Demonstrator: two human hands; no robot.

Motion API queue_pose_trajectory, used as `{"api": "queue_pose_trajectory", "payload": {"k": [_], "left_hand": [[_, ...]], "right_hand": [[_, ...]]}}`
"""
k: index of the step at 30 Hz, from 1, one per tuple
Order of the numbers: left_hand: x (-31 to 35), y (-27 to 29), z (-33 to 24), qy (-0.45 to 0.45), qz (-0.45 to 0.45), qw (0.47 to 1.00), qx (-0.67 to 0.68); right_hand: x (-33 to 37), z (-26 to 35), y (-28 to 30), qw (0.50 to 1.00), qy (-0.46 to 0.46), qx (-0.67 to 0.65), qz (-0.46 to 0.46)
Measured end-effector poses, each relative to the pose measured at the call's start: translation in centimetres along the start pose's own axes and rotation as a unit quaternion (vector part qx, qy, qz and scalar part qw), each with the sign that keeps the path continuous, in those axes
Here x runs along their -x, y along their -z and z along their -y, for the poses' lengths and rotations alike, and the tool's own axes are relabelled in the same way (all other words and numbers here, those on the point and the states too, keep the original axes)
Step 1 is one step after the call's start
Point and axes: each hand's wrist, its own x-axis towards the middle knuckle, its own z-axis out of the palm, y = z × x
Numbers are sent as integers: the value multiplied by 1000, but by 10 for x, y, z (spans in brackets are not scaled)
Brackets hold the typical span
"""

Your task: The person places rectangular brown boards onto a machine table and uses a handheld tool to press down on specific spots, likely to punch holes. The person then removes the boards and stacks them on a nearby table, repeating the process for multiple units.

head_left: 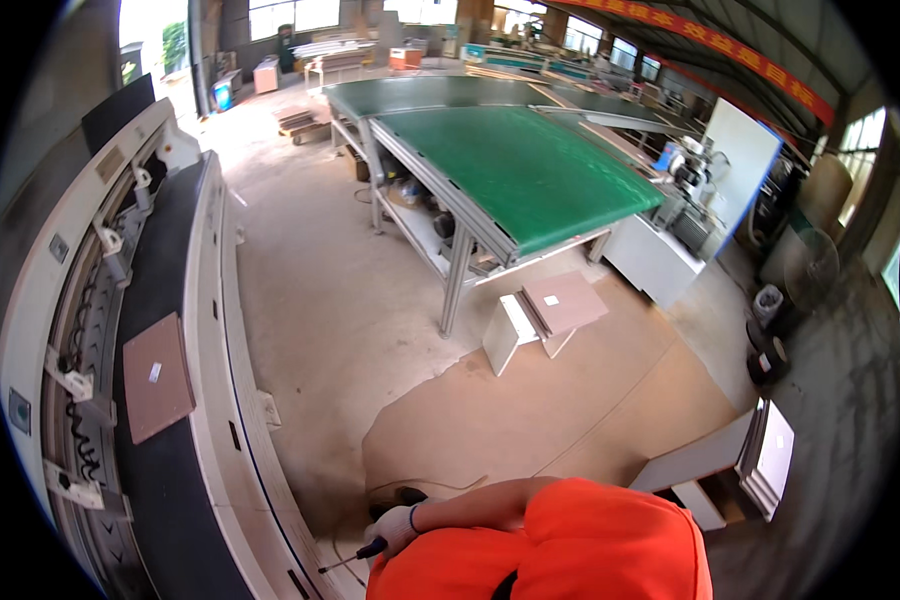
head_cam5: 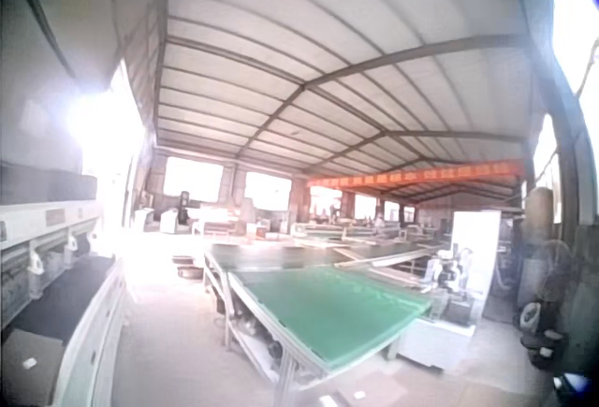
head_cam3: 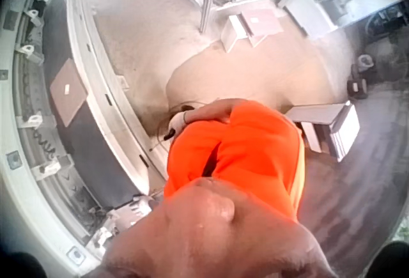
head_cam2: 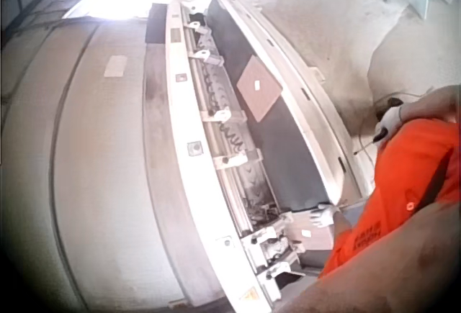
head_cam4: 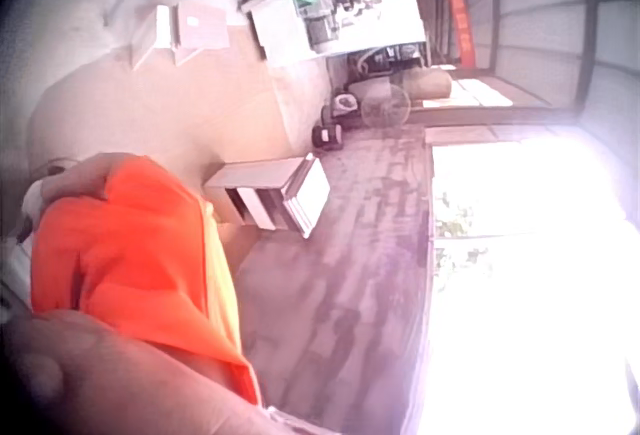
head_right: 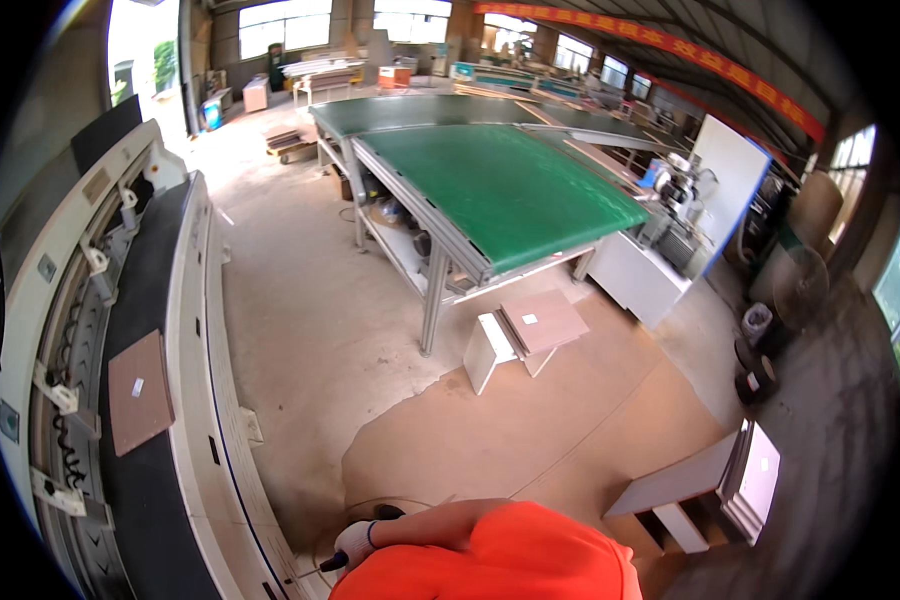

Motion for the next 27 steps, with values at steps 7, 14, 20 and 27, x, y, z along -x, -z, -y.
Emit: {"api": "queue_pose_trajectory", "payload": {"k": [7,14,20,27], "left_hand": [[-1,-26,-1,-6,28,999,23],[-2,-36,14,-15,-2,1000,19],[-7,60,4,22,79,997,9],[-25,57,-8,97,226,964,102]], "right_hand": [[-37,-7,-21,999,29,8,15],[-54,2,-20,997,60,32,34],[-21,48,-9,989,143,22,34],[-47,61,-18,994,-14,9,108]]}}
